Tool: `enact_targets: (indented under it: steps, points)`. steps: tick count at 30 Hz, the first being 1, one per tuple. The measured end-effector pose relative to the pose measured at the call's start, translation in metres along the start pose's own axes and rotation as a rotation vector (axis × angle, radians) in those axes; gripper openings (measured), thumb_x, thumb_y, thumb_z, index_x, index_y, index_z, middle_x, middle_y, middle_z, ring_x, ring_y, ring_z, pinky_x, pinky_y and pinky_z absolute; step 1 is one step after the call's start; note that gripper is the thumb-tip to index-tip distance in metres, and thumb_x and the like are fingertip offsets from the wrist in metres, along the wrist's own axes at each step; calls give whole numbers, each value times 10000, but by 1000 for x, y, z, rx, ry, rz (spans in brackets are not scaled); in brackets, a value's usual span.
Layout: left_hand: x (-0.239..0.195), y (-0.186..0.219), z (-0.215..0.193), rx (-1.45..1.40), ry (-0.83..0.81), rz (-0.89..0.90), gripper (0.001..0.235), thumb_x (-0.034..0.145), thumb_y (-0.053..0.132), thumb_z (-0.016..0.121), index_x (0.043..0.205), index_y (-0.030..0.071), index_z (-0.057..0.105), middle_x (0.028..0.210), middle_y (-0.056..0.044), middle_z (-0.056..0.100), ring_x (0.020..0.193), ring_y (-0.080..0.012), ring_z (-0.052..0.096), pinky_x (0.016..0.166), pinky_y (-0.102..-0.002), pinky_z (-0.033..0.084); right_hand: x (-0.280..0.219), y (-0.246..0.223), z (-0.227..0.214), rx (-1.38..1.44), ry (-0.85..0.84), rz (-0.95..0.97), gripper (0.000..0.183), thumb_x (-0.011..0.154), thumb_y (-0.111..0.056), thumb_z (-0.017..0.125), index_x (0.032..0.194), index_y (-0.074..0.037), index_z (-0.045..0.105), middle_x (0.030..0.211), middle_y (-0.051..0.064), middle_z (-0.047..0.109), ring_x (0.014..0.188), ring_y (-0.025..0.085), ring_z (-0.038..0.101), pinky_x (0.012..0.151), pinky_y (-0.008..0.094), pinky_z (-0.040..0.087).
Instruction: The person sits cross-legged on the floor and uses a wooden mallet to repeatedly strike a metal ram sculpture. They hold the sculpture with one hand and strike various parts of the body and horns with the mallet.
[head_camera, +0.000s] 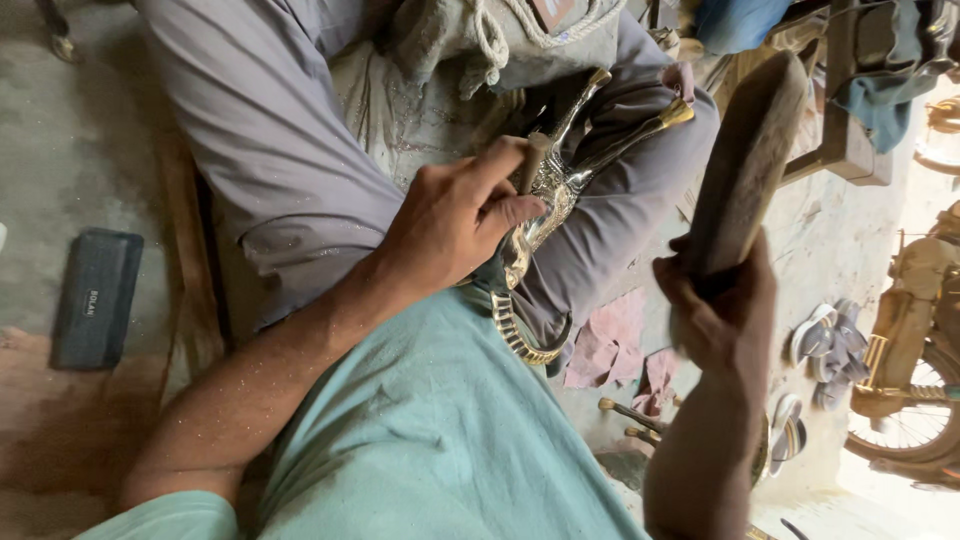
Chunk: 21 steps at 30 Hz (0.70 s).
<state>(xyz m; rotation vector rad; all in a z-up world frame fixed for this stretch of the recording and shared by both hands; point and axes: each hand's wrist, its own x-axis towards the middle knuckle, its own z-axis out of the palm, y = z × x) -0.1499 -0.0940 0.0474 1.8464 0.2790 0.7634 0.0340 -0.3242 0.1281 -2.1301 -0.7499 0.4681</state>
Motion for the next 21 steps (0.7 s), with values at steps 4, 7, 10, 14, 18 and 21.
enact_targets:
  steps: [4,7,10,14,18,21]
  points:
    - [6,-2,-1,46,-74,88,372,991,317,699,1240,65,588,836,-79,708,719,-174,739,586,-346,566,4,-41,-14,-555,82,-333,554,835,-5,818,1318,39,551,1118,203,709,988,270,692,850,383,575]
    - [6,-5,0,15,-93,79,343,998,295,709,1209,60,575,815,-79,696,711,-181,736,574,-344,553,10,-63,-16,-577,97,-382,510,851,-6,814,1292,31,561,1117,170,728,911,272,698,819,408,573]
    - [4,-7,-3,-8,-74,103,323,1005,254,729,1200,58,562,846,-96,692,744,-217,736,606,-365,553,16,-78,-16,-114,51,-253,511,824,-66,793,1267,-6,545,1059,90,711,736,200,616,665,346,495]
    - [-1,-3,-2,4,-7,230,271,1021,146,722,1230,74,564,944,-121,699,840,-289,730,664,-394,561,23,-96,-21,-847,42,-519,410,933,-36,773,1236,27,503,950,136,689,721,205,651,627,316,520]
    - [-1,1,1,8,-24,143,278,1002,148,741,1211,74,573,899,-102,690,794,-274,728,618,-403,542,28,-115,-16,-1079,103,-768,455,815,-31,728,1217,-39,515,882,93,691,738,207,675,659,352,553]
    - [-1,1,-1,42,29,130,293,975,183,760,1176,78,575,886,-112,679,772,-298,713,616,-425,529,27,-122,-8,-709,-2,-558,371,895,-59,665,1235,4,531,977,91,688,813,193,661,705,335,522]
